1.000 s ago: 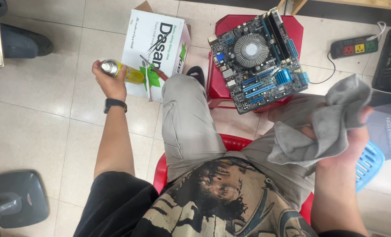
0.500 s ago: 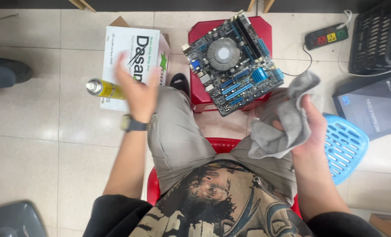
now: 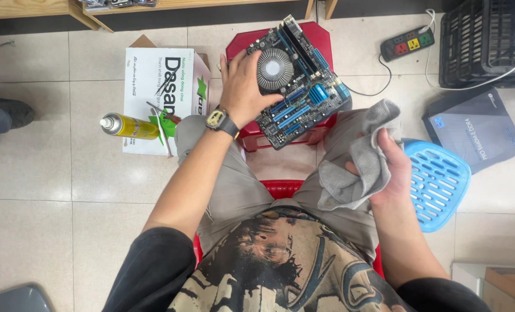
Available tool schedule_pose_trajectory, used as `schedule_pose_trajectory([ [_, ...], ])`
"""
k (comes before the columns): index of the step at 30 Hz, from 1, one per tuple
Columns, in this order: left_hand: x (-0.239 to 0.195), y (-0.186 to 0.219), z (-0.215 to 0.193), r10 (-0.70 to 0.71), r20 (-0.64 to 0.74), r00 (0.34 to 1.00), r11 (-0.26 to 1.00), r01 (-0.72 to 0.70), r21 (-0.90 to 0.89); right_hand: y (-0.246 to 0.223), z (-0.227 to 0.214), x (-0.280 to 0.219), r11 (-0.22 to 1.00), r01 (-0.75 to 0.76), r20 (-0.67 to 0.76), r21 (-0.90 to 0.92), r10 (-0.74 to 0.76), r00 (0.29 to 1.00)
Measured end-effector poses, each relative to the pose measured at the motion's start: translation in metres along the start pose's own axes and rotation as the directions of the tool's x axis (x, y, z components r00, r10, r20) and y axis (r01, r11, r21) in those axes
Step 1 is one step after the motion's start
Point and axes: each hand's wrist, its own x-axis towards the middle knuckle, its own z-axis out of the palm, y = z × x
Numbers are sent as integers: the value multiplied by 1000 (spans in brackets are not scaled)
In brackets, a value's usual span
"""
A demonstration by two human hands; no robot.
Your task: The person cleans a RAM stick with a cloth, then wipes a motherboard and a CPU fan. They spray the fan with a cleaning spray and wipe it down before placing it back onto the motherboard.
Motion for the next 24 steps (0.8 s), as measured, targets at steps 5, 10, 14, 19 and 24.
schedule_pose_trajectory([
  [5,10,-31,9,110,-108,988,979,-127,-158,4,-10,-4,995,30,-81,-97,-38,996],
  [10,18,-34,5,120,-98,988,964,-139,-226,5,-3,-10,988,66,-96,-140,-80,992],
  [14,16,-24,-6,45,-128,991,908,-94,-408,1,-3,-15,981,83,-122,-176,-105,987],
  [19,-19,1,-50,-1,-183,983,717,-127,-685,-2,6,-21,980,67,-98,-185,-86,992],
  [24,-64,18,-19,29,-276,961,35,-277,-960,-3,36,-19,995,72,-21,-76,-74,997],
])
